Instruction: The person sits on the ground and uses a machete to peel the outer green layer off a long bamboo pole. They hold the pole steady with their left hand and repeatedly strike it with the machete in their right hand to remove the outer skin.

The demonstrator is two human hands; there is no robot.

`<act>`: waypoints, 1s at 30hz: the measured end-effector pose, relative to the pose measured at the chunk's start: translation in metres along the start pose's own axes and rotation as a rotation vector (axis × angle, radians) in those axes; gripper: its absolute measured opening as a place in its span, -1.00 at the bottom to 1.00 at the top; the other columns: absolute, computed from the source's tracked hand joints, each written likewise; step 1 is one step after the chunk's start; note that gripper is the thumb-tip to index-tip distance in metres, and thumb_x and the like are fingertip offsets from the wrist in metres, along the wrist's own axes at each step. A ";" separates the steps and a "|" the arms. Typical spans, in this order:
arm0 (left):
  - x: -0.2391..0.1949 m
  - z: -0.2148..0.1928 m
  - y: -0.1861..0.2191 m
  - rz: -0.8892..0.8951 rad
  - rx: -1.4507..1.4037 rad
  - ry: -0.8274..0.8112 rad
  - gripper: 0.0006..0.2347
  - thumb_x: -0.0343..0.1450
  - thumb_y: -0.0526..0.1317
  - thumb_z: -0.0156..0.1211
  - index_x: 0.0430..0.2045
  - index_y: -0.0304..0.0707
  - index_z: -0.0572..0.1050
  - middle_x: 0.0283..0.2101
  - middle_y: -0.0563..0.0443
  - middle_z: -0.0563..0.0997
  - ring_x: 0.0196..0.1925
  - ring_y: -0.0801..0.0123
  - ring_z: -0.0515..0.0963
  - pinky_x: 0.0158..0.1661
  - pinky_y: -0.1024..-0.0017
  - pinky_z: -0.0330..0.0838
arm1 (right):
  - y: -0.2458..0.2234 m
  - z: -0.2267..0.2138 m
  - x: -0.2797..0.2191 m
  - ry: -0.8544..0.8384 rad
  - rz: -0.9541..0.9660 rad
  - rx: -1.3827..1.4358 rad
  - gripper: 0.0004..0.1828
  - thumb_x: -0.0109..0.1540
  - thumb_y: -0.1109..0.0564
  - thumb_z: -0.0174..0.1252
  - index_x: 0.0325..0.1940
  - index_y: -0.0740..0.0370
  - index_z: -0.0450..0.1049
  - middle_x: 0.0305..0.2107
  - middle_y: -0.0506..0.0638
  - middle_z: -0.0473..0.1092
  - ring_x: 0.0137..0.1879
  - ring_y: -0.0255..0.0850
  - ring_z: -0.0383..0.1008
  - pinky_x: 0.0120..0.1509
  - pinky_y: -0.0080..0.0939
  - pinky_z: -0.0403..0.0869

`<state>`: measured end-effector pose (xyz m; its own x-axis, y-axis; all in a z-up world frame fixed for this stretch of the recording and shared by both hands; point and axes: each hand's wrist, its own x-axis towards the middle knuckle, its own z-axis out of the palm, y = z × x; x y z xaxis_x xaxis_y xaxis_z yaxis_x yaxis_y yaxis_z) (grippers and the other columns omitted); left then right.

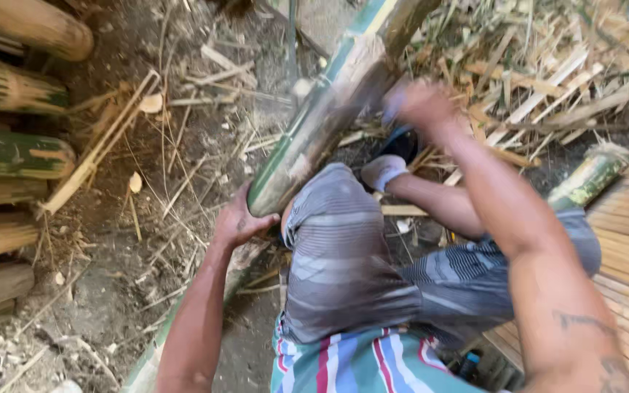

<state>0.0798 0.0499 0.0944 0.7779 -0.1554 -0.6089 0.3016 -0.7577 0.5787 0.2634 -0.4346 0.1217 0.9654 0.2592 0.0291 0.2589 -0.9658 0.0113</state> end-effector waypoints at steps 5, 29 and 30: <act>0.005 -0.005 0.004 -0.002 -0.012 -0.012 0.07 -0.04 0.28 0.39 0.41 -0.09 0.11 0.15 -0.26 0.57 0.04 -0.04 0.64 0.09 0.07 0.50 | -0.016 -0.006 -0.010 0.079 0.050 0.009 -0.91 0.28 0.17 0.06 -0.15 0.22 0.38 -0.46 0.19 0.50 -0.40 0.17 0.57 -0.36 0.15 0.51; 0.000 -0.007 0.012 -0.018 -0.021 -0.022 0.05 -0.03 0.23 0.41 0.41 -0.12 0.10 0.15 -0.27 0.57 0.07 0.00 0.64 0.09 0.10 0.52 | -0.001 -0.060 -0.020 -0.353 0.591 0.423 -0.64 0.46 -0.07 -0.10 -0.05 0.27 0.42 -0.28 0.26 0.50 -0.20 0.18 0.56 -0.13 0.24 0.53; -0.001 -0.004 0.009 0.029 -0.007 -0.005 0.04 -0.02 0.22 0.41 0.40 -0.13 0.12 0.16 -0.28 0.56 0.09 -0.02 0.62 0.10 0.09 0.50 | 0.034 -0.058 -0.015 -0.322 0.748 0.487 -0.65 0.49 -0.02 -0.14 -0.05 0.26 0.45 -0.26 0.25 0.49 -0.18 0.17 0.55 -0.12 0.25 0.52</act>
